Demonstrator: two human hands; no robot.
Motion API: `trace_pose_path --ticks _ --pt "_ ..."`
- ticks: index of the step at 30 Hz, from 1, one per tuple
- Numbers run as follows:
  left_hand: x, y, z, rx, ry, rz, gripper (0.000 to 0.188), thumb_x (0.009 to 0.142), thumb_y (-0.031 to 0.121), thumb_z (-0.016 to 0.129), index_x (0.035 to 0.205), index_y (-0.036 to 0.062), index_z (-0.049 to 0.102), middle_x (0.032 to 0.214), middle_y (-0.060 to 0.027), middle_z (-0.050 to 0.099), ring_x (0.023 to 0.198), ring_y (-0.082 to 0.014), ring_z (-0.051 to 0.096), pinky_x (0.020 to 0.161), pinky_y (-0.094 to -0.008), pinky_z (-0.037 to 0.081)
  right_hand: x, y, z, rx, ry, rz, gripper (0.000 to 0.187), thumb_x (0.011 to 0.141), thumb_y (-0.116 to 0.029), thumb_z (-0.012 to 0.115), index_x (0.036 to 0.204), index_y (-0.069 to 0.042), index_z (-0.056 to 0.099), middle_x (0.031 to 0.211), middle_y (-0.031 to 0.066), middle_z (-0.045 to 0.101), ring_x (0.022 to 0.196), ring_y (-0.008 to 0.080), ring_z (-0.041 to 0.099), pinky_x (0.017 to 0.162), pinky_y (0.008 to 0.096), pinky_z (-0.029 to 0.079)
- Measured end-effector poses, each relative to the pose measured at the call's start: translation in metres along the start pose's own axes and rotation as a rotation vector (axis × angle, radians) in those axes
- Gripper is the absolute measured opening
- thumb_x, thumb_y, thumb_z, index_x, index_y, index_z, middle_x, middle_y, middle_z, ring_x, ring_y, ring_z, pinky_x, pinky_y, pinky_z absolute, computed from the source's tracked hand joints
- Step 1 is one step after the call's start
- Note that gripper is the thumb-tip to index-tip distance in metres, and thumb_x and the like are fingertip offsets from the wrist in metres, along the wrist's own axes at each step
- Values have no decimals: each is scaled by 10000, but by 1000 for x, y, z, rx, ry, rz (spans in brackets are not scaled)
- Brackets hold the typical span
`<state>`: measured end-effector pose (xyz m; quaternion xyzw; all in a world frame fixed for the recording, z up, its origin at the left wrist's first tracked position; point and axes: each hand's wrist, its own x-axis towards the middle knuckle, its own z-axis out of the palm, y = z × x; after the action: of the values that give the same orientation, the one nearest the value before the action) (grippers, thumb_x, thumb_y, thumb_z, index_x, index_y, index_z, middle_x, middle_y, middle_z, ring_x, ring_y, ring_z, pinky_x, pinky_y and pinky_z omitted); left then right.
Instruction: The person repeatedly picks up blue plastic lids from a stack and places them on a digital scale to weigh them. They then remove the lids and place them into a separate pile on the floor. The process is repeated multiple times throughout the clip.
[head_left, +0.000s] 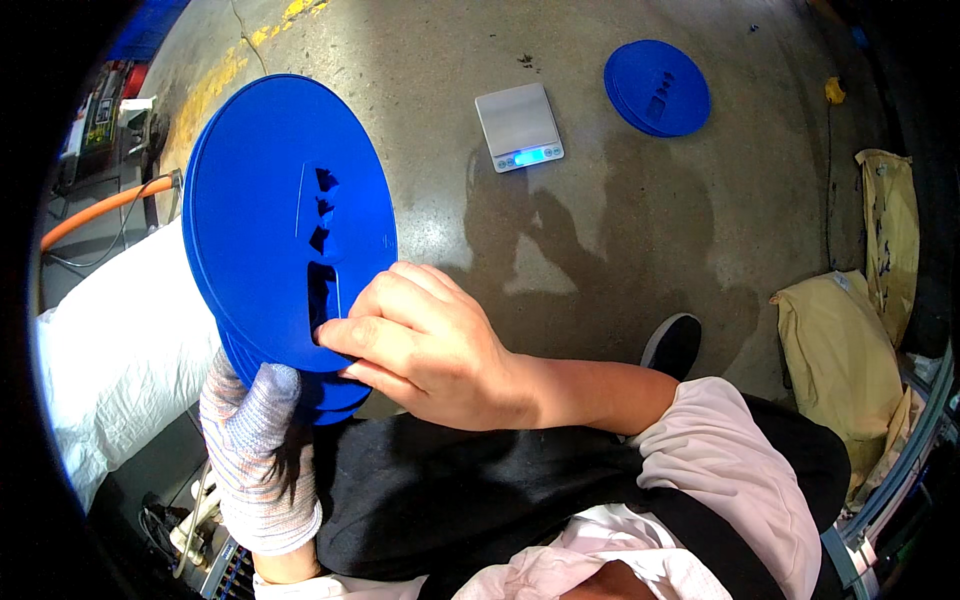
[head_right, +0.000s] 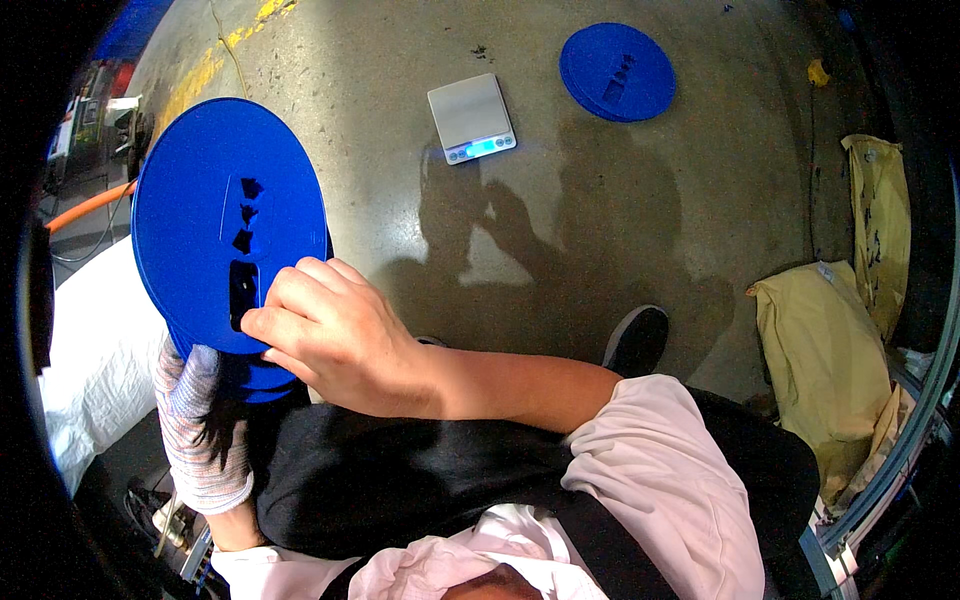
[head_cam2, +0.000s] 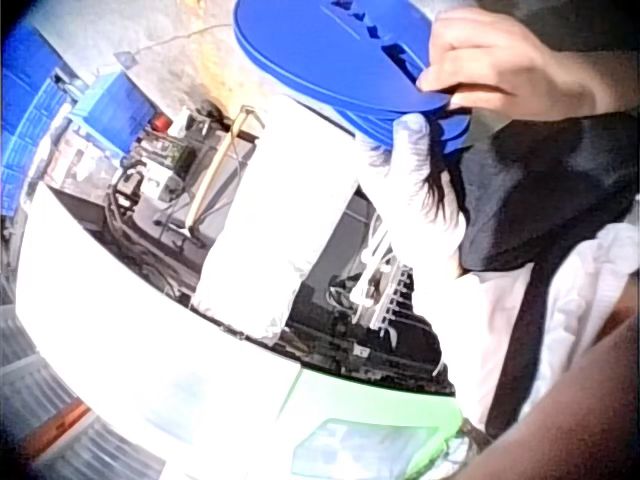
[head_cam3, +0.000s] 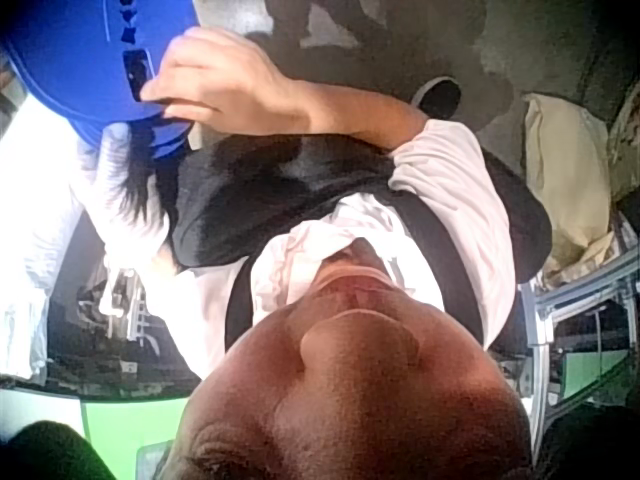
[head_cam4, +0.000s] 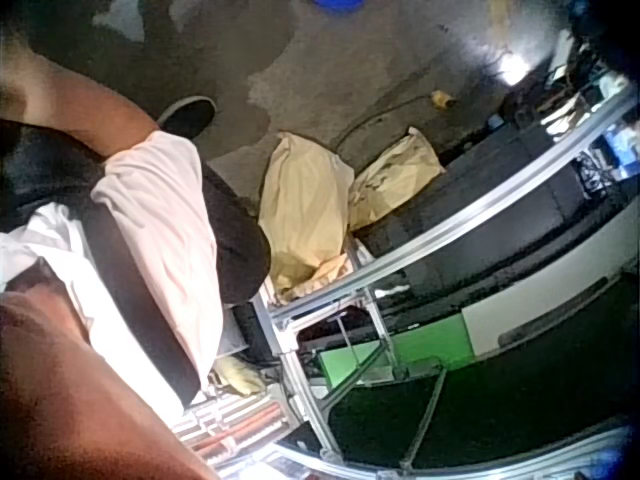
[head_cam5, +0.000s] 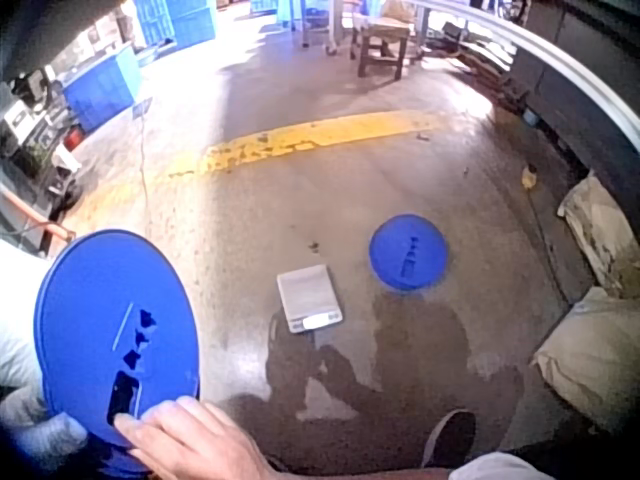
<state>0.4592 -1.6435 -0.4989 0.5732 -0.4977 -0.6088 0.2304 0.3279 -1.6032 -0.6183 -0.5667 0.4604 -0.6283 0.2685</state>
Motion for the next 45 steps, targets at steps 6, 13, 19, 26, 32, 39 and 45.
trace_pose_path --ticks 6,13,19,26,32,39,45 --pt "2 4 0 -91 -36 -49 362 918 191 619 1222 11 541 1126 -84 606 1014 -155 586 917 -309 469 0 2 0 5 17 -4 314 687 -61 767 988 -52 679 821 63 559 766 230 560 697 346 452" --pt "2 2 -2 -52 -23 -51 325 934 133 583 1229 3 539 1208 -87 561 1049 -153 571 934 -315 459 0 3 0 15 28 -4 322 683 -51 768 994 -49 681 819 64 563 766 230 566 698 348 452" --pt "4 3 -2 -115 -52 -60 322 930 138 591 1222 11 541 1171 -93 580 1035 -157 578 924 -317 468 0 4 -1 8 29 -6 331 678 -38 767 998 -49 680 821 62 562 763 230 564 692 347 449" --pt "8 2 2 -36 -3 -47 344 914 184 626 1209 27 542 1087 -85 614 964 -149 600 893 -301 479 0 6 -3 9 24 -5 339 675 -42 771 1002 -48 678 820 60 563 760 229 561 689 345 447" --pt "7 5 1 -83 -32 -95 333 916 182 624 1197 24 543 1076 -74 607 947 -142 593 875 -288 472 0 6 -4 7 18 -3 342 675 -46 772 1004 -54 678 818 60 562 757 231 560 686 344 446" --pt "6 4 5 -74 -3 -67 338 920 196 623 1202 31 534 1066 -63 603 941 -134 586 858 -281 470 0 7 -4 5 15 -9 344 680 -50 770 1011 -59 675 814 59 556 753 234 557 682 348 441" --pt "4 2 -1 -144 17 -110 372 856 39 628 1220 49 555 1134 -100 588 1007 -194 587 871 -312 480 0 7 -3 11 10 -9 343 680 -49 769 1009 -67 673 809 59 546 751 234 554 680 348 440"
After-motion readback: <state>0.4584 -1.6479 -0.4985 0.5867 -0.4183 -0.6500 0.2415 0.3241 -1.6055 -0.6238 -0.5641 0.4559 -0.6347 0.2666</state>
